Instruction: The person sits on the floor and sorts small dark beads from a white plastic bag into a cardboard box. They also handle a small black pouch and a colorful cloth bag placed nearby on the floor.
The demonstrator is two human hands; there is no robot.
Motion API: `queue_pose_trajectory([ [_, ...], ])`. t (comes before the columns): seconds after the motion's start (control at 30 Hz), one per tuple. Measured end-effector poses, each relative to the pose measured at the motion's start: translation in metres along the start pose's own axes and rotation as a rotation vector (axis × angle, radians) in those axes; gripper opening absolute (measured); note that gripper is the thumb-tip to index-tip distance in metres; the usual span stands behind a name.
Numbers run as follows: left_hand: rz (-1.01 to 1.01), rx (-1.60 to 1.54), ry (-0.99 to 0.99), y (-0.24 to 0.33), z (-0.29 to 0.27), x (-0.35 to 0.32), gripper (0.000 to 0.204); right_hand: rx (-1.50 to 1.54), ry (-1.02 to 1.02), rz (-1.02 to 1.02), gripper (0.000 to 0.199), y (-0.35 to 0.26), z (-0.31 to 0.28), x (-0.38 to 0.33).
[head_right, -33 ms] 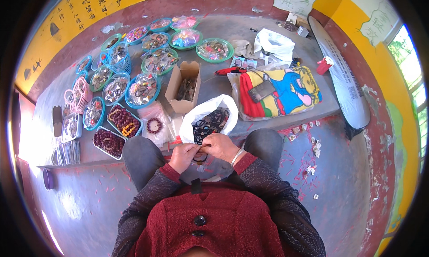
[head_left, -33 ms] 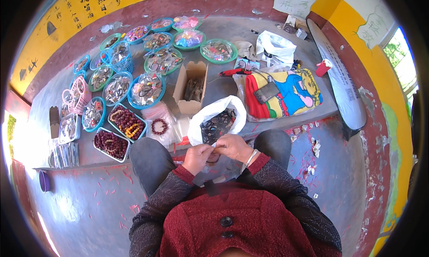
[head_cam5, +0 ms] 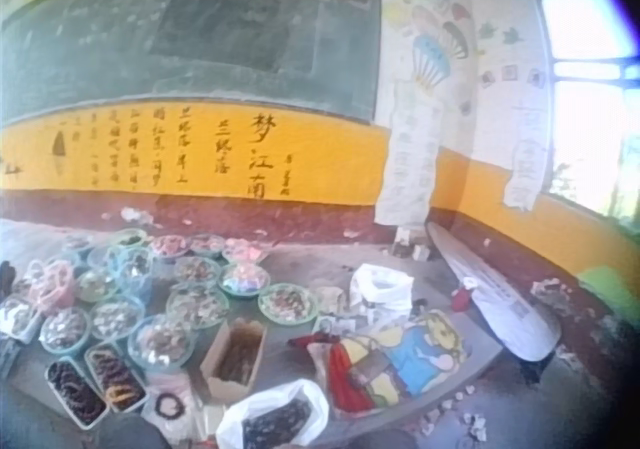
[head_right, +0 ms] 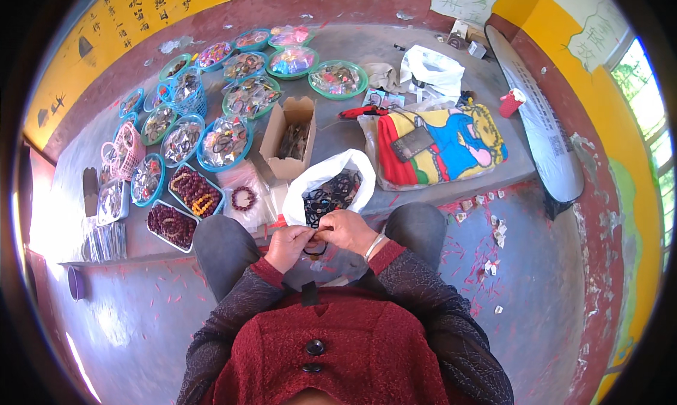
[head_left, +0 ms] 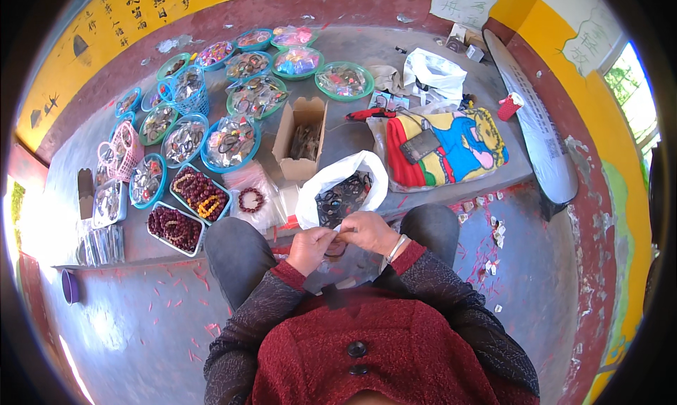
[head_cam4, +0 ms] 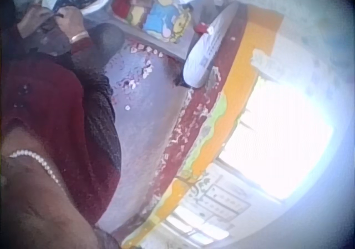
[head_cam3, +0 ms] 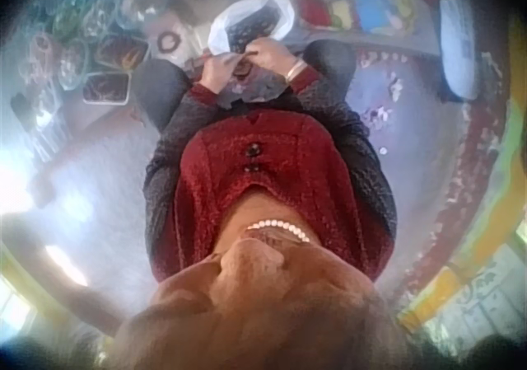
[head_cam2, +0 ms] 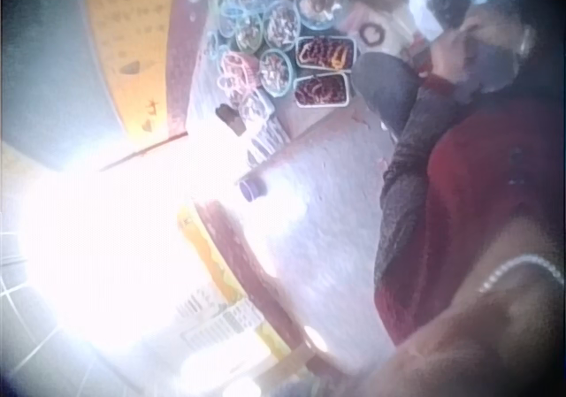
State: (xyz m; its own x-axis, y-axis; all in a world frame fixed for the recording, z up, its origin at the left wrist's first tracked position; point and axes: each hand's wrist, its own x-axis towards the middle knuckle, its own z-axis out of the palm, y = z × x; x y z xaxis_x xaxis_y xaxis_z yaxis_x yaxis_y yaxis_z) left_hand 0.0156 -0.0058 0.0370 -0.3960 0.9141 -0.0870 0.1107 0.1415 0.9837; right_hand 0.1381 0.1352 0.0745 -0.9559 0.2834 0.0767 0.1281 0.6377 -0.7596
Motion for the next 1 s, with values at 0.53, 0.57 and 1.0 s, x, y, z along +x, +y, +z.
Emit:
queue_pose_trajectory([
  [0.53, -0.232, -0.548, 0.101, 0.001, -0.028, 0.007, 0.019, 0.014, -0.040, 0.163, 0.018, 0.017, -0.022, -0.003],
  [0.57, -0.232, -0.577, 0.120, -0.001, -0.032, 0.009, 0.019, 0.114, -0.022, 0.204, 0.017, 0.021, -0.024, -0.004],
  [1.0, -0.236, -0.630, 0.024, 0.006, -0.015, 0.005, 0.022, 0.557, 0.018, 0.294, 0.015, 0.004, 0.003, 0.000],
])
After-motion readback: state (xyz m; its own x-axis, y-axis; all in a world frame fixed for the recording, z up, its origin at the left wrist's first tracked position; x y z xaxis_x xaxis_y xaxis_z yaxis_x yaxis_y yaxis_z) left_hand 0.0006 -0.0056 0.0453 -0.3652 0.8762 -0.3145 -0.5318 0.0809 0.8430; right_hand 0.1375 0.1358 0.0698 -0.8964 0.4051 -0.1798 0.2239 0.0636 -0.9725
